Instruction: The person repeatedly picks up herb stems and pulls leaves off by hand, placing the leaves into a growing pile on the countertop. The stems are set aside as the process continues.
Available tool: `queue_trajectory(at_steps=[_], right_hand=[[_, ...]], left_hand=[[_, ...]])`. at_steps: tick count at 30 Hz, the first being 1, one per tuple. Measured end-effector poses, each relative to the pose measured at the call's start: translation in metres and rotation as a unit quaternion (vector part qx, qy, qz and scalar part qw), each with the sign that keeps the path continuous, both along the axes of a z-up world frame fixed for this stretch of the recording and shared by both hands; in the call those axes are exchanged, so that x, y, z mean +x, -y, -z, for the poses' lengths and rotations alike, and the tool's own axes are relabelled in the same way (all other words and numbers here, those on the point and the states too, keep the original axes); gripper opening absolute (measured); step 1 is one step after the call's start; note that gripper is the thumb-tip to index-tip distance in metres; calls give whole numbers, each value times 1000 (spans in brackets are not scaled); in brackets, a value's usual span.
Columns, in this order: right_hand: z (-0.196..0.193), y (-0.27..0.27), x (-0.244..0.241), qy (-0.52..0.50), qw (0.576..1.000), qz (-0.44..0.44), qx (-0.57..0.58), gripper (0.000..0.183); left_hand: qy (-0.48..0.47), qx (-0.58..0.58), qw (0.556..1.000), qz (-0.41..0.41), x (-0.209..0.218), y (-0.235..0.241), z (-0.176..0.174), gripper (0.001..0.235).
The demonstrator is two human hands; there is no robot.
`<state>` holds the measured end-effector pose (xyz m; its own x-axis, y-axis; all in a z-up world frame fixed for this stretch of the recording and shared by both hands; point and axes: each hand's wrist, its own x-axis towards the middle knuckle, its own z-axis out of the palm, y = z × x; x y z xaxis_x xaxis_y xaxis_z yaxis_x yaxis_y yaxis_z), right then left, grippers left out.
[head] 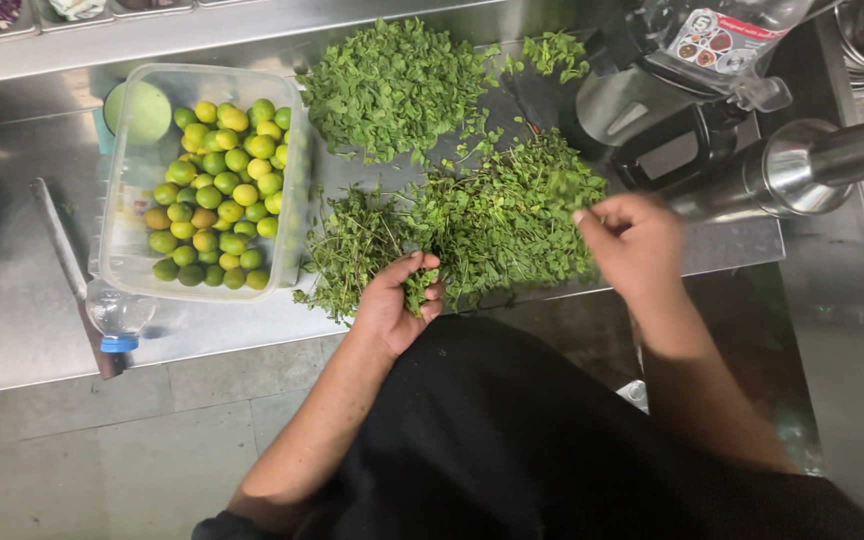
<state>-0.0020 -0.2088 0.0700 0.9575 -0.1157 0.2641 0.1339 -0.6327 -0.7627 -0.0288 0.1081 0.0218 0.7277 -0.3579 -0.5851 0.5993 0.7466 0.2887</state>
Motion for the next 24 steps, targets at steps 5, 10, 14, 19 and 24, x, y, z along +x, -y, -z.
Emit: queue_trajectory(at_steps=[5, 10, 14, 19, 24], right_hand=[[-8, -18, 13, -7, 999, -27, 17, 15], [0, -43, 2, -47, 998, -23, 21, 15], [4, -52, -11, -85, 976, -123, 161, 12], [9, -71, -12, -123, 945, -192, 233, 13], [8, -91, -19, -153, 932, -227, 239, 11]], left_hand=[[36, -15, 999, 26, -1, 2, -5, 13], [61, 4, 998, 22, -5, -5, -5, 18], [70, 48, 996, 15, -5, -10, -5, 18], [122, 45, 991, 22, -9, -9, -6, 21], [165, 44, 985, 0, -11, -10, -12, 30]])
